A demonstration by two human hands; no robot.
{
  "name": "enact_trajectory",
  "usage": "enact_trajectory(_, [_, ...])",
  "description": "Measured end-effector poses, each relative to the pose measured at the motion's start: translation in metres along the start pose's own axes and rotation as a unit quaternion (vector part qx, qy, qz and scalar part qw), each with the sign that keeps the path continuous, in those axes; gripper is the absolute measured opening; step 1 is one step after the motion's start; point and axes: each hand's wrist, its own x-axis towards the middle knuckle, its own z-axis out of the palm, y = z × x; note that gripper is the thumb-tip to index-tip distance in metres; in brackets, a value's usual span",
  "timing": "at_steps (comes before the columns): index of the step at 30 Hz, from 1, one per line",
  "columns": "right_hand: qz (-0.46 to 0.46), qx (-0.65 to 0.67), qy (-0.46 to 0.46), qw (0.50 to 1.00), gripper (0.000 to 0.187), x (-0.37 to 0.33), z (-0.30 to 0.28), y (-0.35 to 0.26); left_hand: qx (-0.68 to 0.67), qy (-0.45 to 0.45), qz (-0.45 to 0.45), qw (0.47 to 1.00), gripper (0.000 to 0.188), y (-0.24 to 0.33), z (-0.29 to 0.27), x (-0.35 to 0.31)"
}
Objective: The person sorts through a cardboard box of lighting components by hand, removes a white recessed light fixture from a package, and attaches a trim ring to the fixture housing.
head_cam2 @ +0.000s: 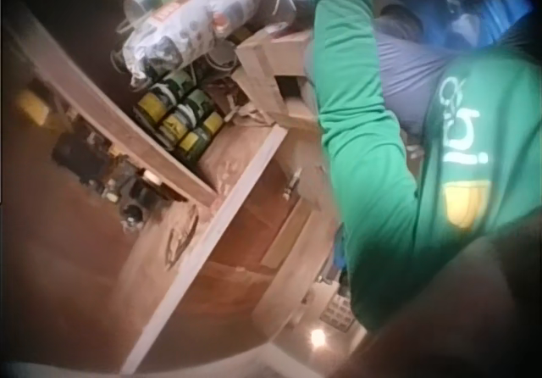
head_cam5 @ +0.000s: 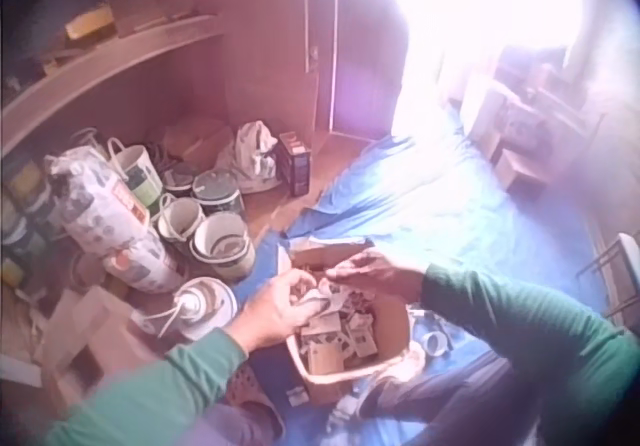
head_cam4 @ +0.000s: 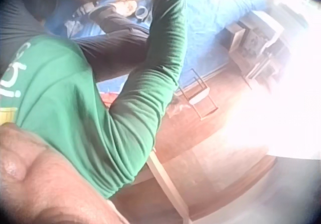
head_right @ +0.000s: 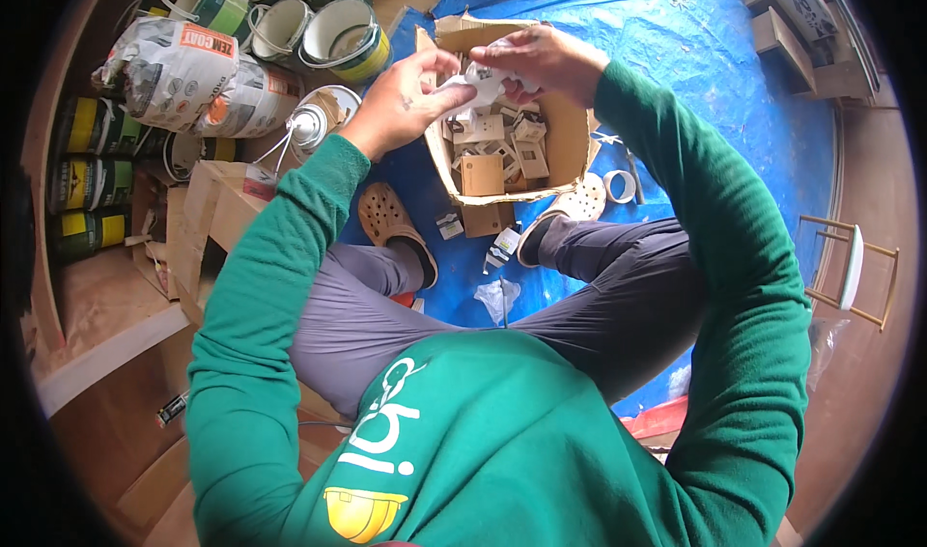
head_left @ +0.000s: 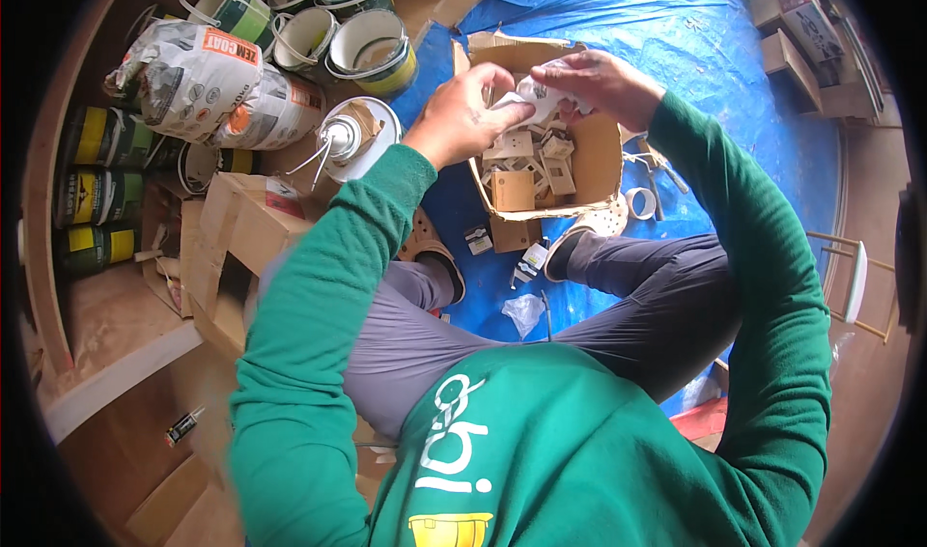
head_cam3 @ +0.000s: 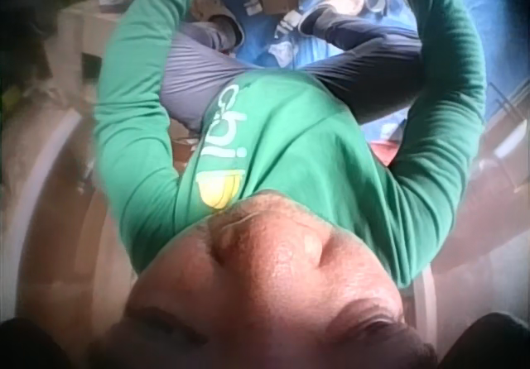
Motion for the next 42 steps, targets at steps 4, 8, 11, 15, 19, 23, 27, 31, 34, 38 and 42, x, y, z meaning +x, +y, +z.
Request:
enact_trajectory(4, [-0.081,0.008,-0.015,0.997,0.05,-0.034,0.021,0.001,-0.269,-0.083,-0.141,0.949,0.033,0.013,0.018,-0.023])
enact_trajectory(8, [-0.077,-0.037,-0.023,0.996,0.039,-0.063,0.024,0.013,-0.481,-0.02,-0.194,0.855,0.023,0.038,0.041,-0.055])
enact_trajectory(11, [-0.099,-0.033,0.007,0.995,0.029,-0.078,0.033,0.01,-0.577,0.023,-0.183,0.796,0.019,0.042,0.046,-0.073])
enact_trajectory(15, [-0.122,-0.177,0.047,0.975,0.029,-0.089,0.028,0.003,-0.596,0.143,-0.125,0.781,0.018,0.053,0.057,-0.077])
enact_trajectory(19, [-0.195,-0.285,0.014,0.938,0.032,-0.097,0.022,-0.015,-0.579,0.211,-0.084,0.783,0.019,0.053,0.056,-0.075])
enact_trajectory(23, [-0.204,-0.094,0.006,0.974,0.037,-0.092,0.022,-0.014,-0.506,0.177,-0.038,0.843,0.023,0.048,0.057,-0.074])
enact_trajectory(27, [-0.12,0.04,0.029,0.992,0.038,-0.09,0.025,-0.016,-0.424,0.14,-0.022,0.894,0.019,0.057,0.056,-0.076])
enact_trajectory(31, [-0.127,0.027,0.086,0.988,0.031,-0.09,0.028,-0.015,-0.457,0.142,-0.026,0.877,0.016,0.055,0.056,-0.07])
enact_trajectory(34, [-0.122,0.002,0.106,0.987,0.027,-0.088,0.029,-0.014,-0.489,0.155,-0.056,0.856,0.008,0.055,0.055,-0.07])
enact_trajectory(38, [-0.153,0.009,0.085,0.985,0.038,-0.092,0.036,-0.014,-0.489,0.168,-0.088,0.852,0.021,0.066,0.047,-0.072])
enact_trajectory(42, [-0.159,0.035,0.042,0.986,0.048,-0.096,0.037,-0.017,-0.502,0.191,-0.081,0.84,0.029,0.067,0.048,-0.074])
